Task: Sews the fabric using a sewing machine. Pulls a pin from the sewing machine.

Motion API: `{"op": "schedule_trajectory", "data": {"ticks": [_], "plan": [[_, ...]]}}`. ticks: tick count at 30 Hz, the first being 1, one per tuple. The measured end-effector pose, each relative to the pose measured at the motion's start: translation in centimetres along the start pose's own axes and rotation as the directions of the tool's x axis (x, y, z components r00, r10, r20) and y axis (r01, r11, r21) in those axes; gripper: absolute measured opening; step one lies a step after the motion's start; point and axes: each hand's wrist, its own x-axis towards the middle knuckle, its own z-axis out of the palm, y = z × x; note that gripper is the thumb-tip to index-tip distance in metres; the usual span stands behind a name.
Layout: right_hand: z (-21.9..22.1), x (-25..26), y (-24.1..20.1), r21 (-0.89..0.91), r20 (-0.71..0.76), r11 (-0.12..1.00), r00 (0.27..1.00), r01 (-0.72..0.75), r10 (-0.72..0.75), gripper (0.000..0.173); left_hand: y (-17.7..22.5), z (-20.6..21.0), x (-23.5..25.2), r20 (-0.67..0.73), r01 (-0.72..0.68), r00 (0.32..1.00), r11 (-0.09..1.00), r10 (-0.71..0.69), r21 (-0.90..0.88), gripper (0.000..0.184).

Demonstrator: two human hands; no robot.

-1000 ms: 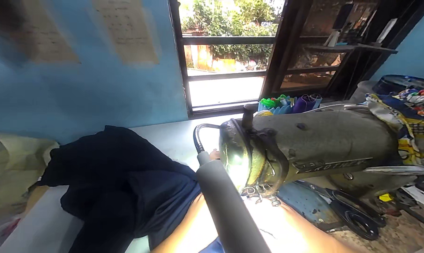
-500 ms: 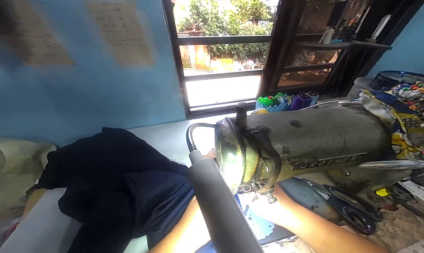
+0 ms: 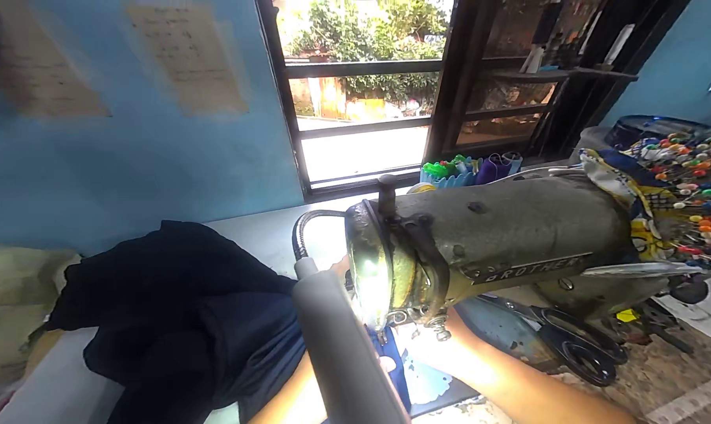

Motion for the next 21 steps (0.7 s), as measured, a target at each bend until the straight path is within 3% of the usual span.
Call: {"op": "schedule_trajectory", "data": {"ticks": [5, 7, 10, 11, 13, 14, 16, 21], "plan": [[-0.6, 0.1, -0.6, 0.016, 0.083, 0.998, 0.995, -0.055, 0.053, 0.027, -0.3, 0.3, -0.1, -0.005, 0.004, 1.0, 0.999, -0.004, 0.032, 0.08], [-0.9, 0.0, -0.8, -0.009, 0.056, 0.999, 0.998, -0.038, 0.039, 0.025, -0.2, -0.2, 0.3, 0.074, 0.054, 0.996, 0.998, -0.055, 0.009, 0.082], [-0.9, -1.1, -0.2, -0.179, -0.128, 0.965, 0.968, 0.191, -0.215, 0.016, 0.4, -1.0, 0.6, 0.162, 0.102, 0.981, 0.994, -0.105, 0.029, 0.086], [-1.1, -1.5, 0.3, -0.218, -0.13, 0.928, 0.933, 0.302, -0.335, 0.013, 0.3, -1.0, 0.6, 0.16, 0.087, 0.983, 0.995, -0.092, 0.039, 0.084], [-1.8, -2.2, 1.3, -0.098, 0.029, 0.881, 0.887, 0.462, -0.462, 0.015, -0.1, -0.3, 0.3, 0.04, -0.008, 0.999, 1.0, 0.007, 0.03, 0.079], [-1.7, -2.7, 1.9, -0.029, 0.077, 0.864, 0.863, 0.502, -0.499, 0.016, -0.4, 0.0, 0.2, -0.01, -0.049, 0.999, 0.998, 0.049, 0.026, 0.078], [-0.9, -3.3, 2.5, -0.01, 0.038, 0.844, 0.844, 0.536, -0.536, 0.021, -0.5, 0.0, 0.1, -0.002, -0.069, 0.998, 0.997, 0.069, 0.021, 0.078], [-0.4, -3.4, 2.3, -0.245, 0.012, 0.768, 0.794, 0.592, -0.608, 0.025, 2.2, -3.0, 0.6, 0.245, 0.054, 0.968, 0.997, -0.063, 0.046, 0.084]]}}
